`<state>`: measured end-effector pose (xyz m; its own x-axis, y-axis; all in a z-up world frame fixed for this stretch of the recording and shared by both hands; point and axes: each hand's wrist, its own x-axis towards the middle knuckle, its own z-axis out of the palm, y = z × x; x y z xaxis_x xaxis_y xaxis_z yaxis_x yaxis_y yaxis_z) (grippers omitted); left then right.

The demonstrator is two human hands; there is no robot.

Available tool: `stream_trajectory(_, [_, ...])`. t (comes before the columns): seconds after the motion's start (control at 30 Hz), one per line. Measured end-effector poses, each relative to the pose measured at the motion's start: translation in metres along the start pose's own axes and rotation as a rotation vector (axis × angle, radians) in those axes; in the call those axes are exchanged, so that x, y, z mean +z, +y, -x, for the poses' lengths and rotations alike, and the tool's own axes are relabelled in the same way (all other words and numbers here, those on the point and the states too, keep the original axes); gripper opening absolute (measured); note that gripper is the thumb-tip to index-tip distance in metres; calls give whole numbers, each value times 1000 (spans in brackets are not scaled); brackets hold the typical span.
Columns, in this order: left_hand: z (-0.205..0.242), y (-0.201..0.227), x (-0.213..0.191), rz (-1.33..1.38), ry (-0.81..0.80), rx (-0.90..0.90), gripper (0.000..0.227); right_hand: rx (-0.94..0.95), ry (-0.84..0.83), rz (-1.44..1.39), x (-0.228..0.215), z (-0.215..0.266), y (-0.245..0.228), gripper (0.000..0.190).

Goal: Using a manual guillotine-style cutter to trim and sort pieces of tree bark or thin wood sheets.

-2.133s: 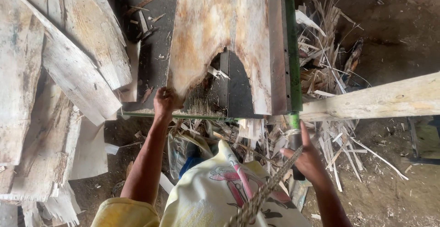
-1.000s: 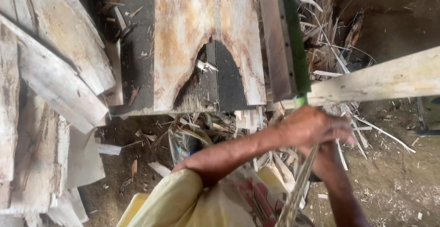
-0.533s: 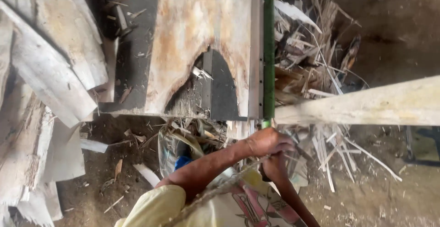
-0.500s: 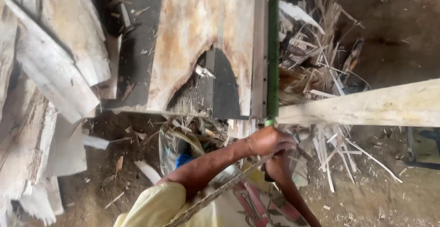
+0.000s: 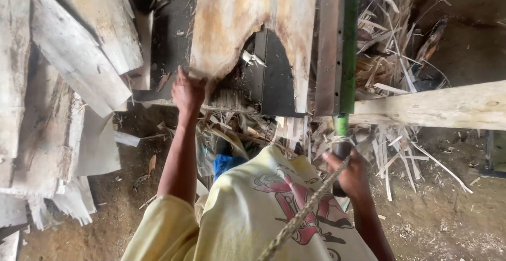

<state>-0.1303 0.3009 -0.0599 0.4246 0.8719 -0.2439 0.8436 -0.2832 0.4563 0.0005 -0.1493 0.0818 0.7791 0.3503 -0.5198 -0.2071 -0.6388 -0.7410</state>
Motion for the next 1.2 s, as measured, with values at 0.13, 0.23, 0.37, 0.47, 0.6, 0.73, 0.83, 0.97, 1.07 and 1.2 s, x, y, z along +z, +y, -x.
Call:
stream_trajectory(0.13, [-34, -30, 26, 277, 53, 34, 84, -9, -19, -40, -3, -5, 13, 34])
stream_trajectory(0.23, [-57, -46, 34, 249, 120, 96, 61, -85, -92, -223, -10, -3, 35, 40])
stream_trajectory(0.37, [-71, -63, 32, 385, -109, 81, 26, -145, -298, -792, -6, 1, 41, 54])
stream_trajectory(0.47, [-45, -60, -4, 418, -225, 34, 24, -102, -380, -1007, 15, -5, 65, 63])
stream_trajectory(0.6, [3, -86, -34, 420, -294, -68, 20, -3, -48, -434, 67, -38, 111, 56])
stream_trajectory(0.73, [56, -117, -60, 453, -358, -213, 15, -49, -49, -242, 110, -66, 118, 58])
stream_trajectory(0.83, [75, -147, -56, 637, -336, -186, 15, -30, -75, -126, 124, -77, 95, 59])
stream_trajectory(0.97, [86, -170, -34, 639, -303, -265, 19, 76, -149, 94, 133, -78, 43, 58])
stream_trajectory(1.07, [85, -170, -8, 861, -209, -232, 31, 22, -131, 196, 145, -87, 23, 62])
stream_trajectory(1.2, [93, -125, -19, 1012, -163, -161, 49, -285, 6, 165, 153, -90, -12, 79])
